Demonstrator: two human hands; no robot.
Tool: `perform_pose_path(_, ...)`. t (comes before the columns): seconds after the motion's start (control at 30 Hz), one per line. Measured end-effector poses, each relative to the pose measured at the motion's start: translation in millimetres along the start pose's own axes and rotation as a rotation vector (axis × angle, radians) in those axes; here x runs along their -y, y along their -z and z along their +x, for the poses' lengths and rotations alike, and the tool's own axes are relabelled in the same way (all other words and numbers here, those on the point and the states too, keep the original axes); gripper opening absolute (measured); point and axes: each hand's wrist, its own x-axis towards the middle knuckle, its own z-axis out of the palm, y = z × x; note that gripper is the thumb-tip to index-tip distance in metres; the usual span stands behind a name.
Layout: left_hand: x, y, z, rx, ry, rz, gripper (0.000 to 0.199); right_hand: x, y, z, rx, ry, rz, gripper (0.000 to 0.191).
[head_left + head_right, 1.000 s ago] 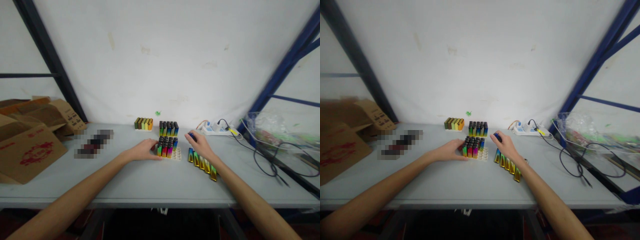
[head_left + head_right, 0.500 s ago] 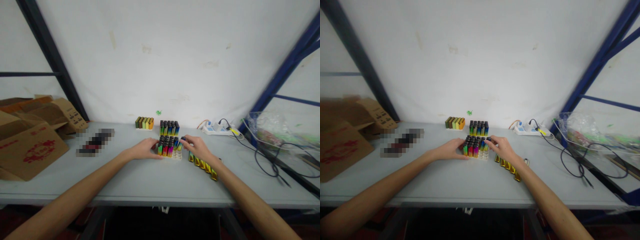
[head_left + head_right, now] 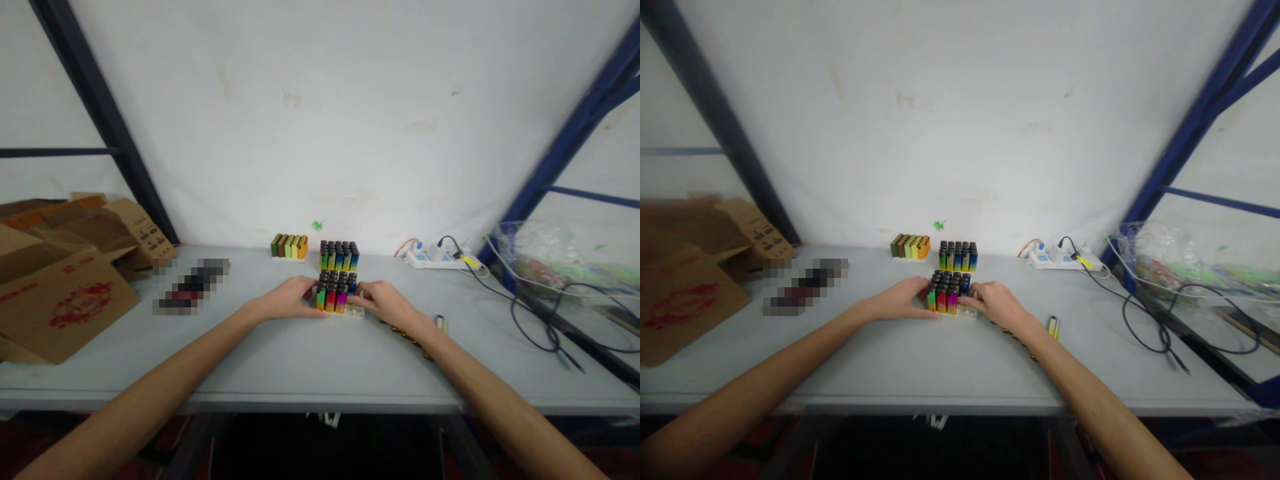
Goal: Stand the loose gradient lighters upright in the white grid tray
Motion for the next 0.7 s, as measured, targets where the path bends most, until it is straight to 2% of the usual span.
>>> perform_pose_path(0.07,-0.2,0.1,0.0,-0.001,-0.003,-0.001,0.065,-1.9,6.1,-1.7,0.015,-0.001,0.031,0.051)
perform_pose_path(0.2,-1.5,0.9,0.2,0.013,0.004,-0.001,0.065,-16.6,19.8,-6.3,-0.07,-0.034,-0.013,0.055)
perform_pose_path(0.27,-1.9,1.4,0.2,0.022,0.011,0.004,0.065,-28.5,22.8,-8.6,-0.073,-0.116,-0.105,0.048)
perform_pose_path(0.4,-1.1,1.4,0.1,0.04,0.021,0.007,0.065,-50.7,21.2,-14.1,0.022,-0.313,-0.243,0.036)
perform_pose_path(0.57,-0.9,1.5,-0.1,0.043,0.023,0.001,0.067,-58.2,23.5,-21.1,0.082,-0.428,-0.23,0.053)
perform_pose_path(0.7,-2.8,2.8,-0.6,0.046,0.043,-0.024,0.066,-50.3,30.3,-24.0,0.146,-0.41,-0.225,0.064)
